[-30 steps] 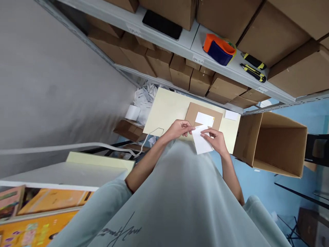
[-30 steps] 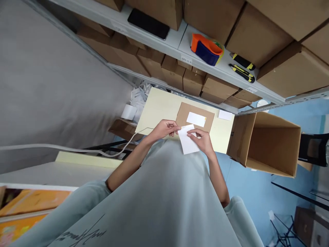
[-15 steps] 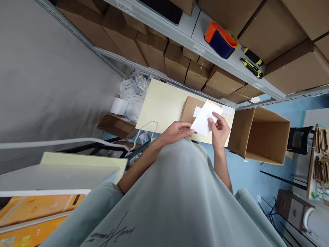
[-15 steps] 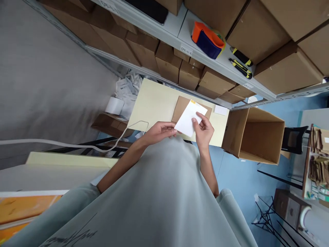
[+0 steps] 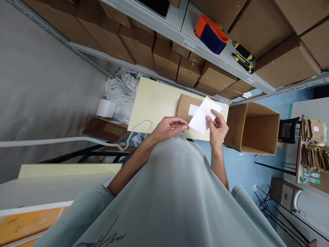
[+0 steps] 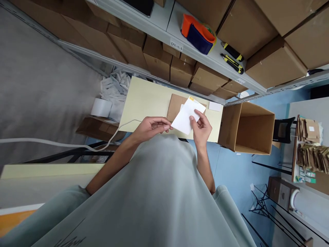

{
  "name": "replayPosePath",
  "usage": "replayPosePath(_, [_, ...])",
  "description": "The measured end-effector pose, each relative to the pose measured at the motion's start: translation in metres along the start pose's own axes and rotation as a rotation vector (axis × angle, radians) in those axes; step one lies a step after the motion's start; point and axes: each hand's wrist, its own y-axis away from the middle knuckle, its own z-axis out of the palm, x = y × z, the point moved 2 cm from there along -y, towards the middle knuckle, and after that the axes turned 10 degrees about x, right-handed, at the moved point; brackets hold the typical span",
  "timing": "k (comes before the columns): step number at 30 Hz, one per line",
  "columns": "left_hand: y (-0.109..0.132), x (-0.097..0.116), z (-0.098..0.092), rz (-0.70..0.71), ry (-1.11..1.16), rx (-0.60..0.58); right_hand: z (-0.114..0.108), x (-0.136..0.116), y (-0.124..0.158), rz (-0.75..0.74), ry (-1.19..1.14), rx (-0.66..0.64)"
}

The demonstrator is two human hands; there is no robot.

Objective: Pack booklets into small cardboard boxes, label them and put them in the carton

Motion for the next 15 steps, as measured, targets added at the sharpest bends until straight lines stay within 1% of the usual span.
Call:
replayPosePath(3, [-0.0001, 0.0021, -0.002, 0.002, -0.002, 0.002, 0.0009, -0.0017, 0.0017, 0.023, 0.037, -0.005])
replayPosePath(7, [-0.0001, 0.0026, -0.003, 0.01, -0.012, -0.004, 0.0035, -0.0025, 0.0034, 0.061, 0.022, -0.029])
replayPosePath(15, [0.0005, 0.0024, -0.0061, 0.002, -0.014, -0.008, 0.0082, -0.0042, 0.0052, 0.02, -0.028, -0.031])
